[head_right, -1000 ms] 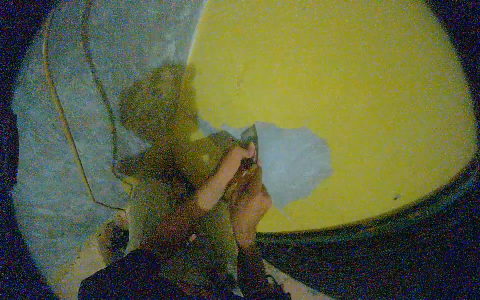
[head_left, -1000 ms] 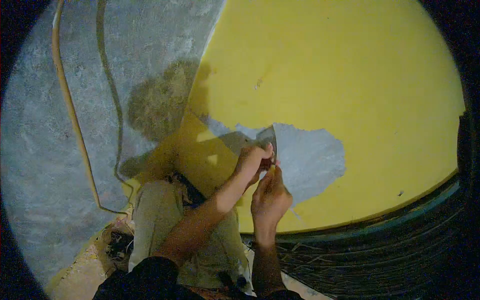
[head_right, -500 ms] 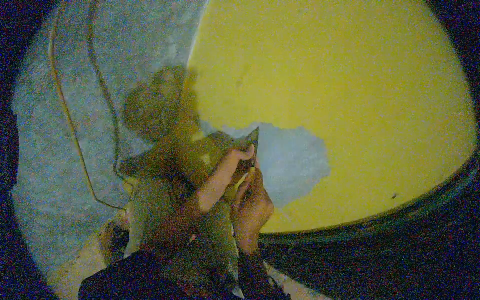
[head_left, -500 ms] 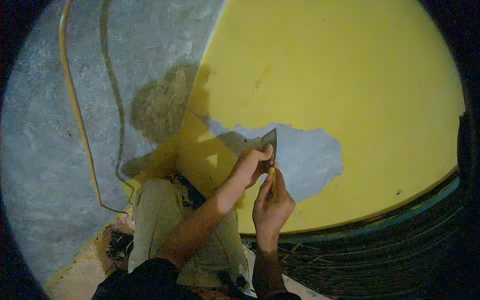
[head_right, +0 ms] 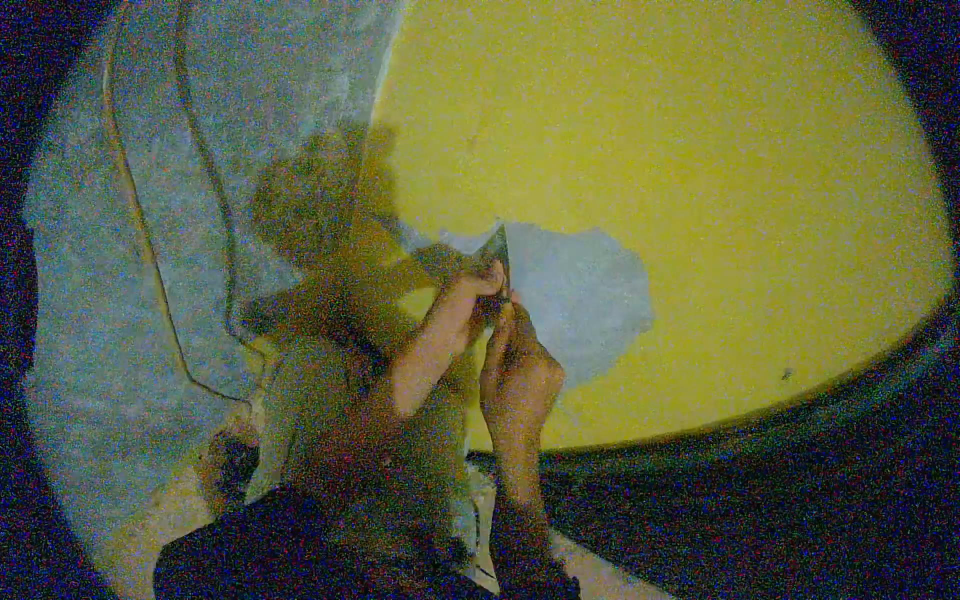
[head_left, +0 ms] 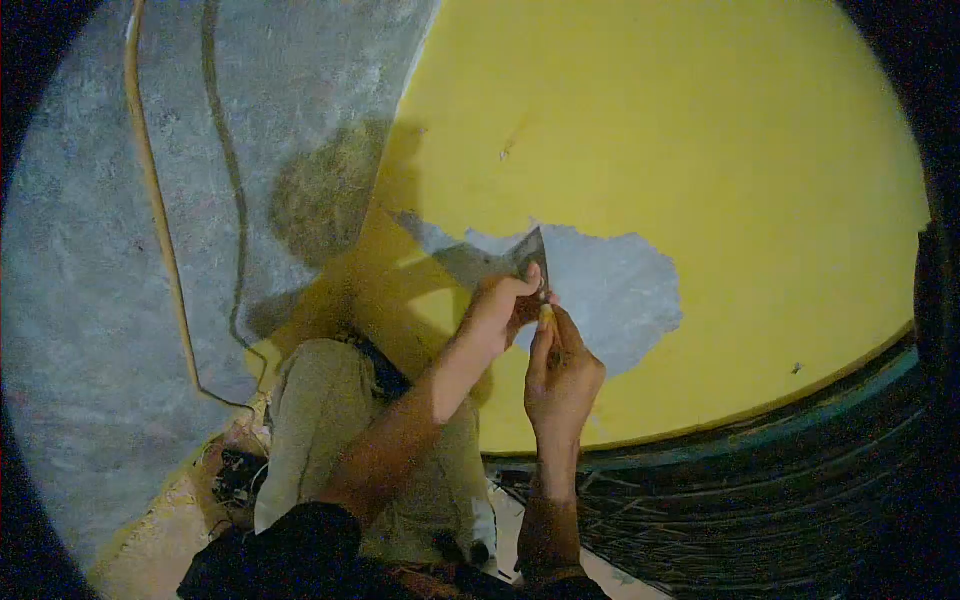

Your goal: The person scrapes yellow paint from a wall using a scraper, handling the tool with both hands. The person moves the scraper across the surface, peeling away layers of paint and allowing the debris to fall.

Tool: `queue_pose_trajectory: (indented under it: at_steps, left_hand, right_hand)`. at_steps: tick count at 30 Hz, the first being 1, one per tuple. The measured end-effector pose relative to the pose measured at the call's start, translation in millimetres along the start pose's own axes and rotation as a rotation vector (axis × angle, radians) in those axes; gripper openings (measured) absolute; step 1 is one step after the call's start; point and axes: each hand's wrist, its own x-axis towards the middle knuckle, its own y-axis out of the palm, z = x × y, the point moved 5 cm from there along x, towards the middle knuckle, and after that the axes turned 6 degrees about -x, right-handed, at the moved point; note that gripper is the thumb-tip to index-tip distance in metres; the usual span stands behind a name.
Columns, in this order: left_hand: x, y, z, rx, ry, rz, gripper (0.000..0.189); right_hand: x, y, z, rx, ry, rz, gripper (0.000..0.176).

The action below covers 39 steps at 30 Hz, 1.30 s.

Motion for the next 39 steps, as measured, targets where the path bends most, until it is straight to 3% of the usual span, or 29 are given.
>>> queue_pose_trajectory:
  at_steps: [6,11,16,20,25,28,31,34,37,39]
  left_hand:
    - [1,-5,9,-0.011,-0.007,0.031,0.027]
    - [24,-14,13,-0.259,-0.082,0.211,0.022]
    - [27,-19,3,-0.149,-0.063,0.112,0.022]
    - [25,-20,-4,-0.041,-0.054,0.001,0.023]
    - [20,-5,0,-0.158,0.014,0.061,0.021]
    - [27,-8,2,-0.2,-0.076,0.103,0.025]
    - [15,-8,-16,0.043,-0.054,0.078,0.029]
    - [3,6,-17,-0.157,-0.125,0.11,0.028]
    - [19,3,7,-0.121,-0.003,0.032,0.031]
    - [50,-11,14,-0.194,0.009,0.205,0.032]
  right_hand:
    - [-10,2,2,-0.099,-0.001,-0.021,0.023]
    - [-6,11,20,-0.17,0.027,0.035,0.022]
    - [2,12,32,-0.148,-0.06,-0.036,0.019]
    - [0,27,13,-0.203,-0.01,-0.076,0.019]
    - [-2,4,12,-0.206,-0.053,-0.056,0.018]
    - [-3,14,14,-0.263,-0.023,-0.023,0.017]
    - [-1,23,19,-0.193,-0.058,-0.105,0.017]
    - [3,25,11,-0.276,-0.015,-0.088,0.018]
    - [4,12,-6,-0.138,-0.061,-0.052,0.019]
    - [-1,4,13,-0.125,-0.053,-0.069,0.019]
